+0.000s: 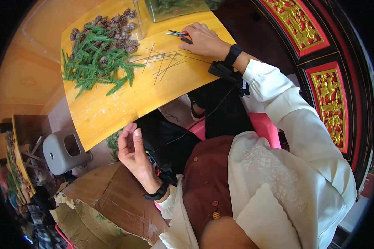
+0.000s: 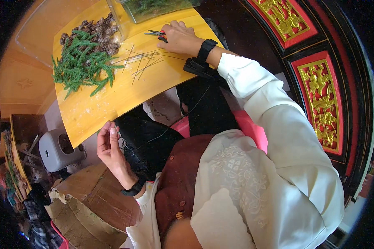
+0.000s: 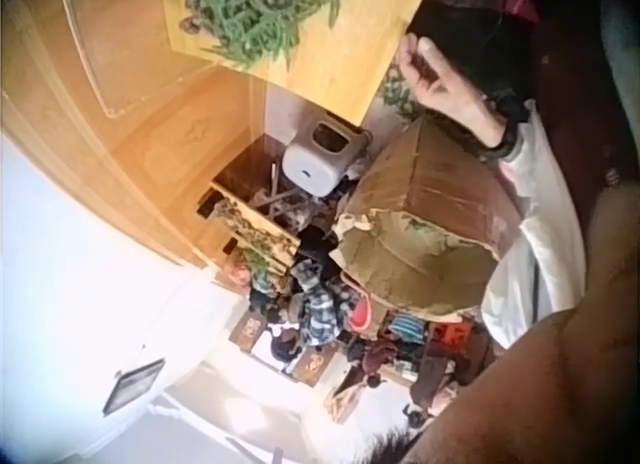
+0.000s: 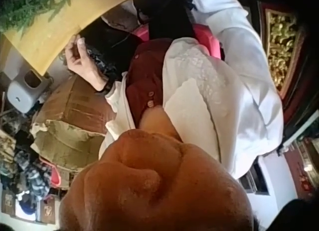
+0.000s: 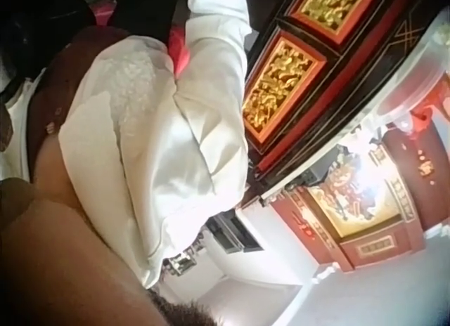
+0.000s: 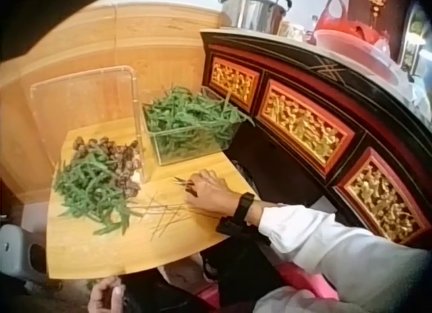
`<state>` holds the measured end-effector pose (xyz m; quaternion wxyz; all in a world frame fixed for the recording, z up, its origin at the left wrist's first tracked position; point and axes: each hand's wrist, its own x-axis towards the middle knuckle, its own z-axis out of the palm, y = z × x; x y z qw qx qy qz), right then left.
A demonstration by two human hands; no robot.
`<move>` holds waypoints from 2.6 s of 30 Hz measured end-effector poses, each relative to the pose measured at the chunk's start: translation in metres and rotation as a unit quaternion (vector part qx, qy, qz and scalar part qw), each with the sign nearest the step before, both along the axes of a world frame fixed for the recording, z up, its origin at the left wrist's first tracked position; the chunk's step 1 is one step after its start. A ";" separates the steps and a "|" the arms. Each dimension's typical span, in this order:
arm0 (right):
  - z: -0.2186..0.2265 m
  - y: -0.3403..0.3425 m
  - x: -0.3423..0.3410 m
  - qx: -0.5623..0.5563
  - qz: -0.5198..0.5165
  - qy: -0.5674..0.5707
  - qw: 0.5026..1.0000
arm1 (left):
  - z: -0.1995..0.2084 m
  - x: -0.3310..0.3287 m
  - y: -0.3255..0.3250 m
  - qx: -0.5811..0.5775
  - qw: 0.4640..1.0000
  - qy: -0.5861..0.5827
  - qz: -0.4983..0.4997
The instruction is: Trimming green plant branches using a pair of pliers and sorting them.
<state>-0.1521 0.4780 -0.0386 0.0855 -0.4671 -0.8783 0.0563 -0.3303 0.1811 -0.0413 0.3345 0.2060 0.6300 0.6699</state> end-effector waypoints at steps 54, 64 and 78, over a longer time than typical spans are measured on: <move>-0.023 -0.025 0.161 0.031 0.001 0.246 0.969 | 0.008 0.208 0.180 -0.085 0.754 0.618 -0.203; -0.030 -0.043 0.195 0.039 0.032 0.231 0.972 | -0.015 0.224 0.189 -0.122 0.715 0.653 -0.218; -0.043 -0.052 0.202 0.033 0.067 0.226 0.971 | -0.045 0.246 0.184 -0.167 0.668 0.683 -0.243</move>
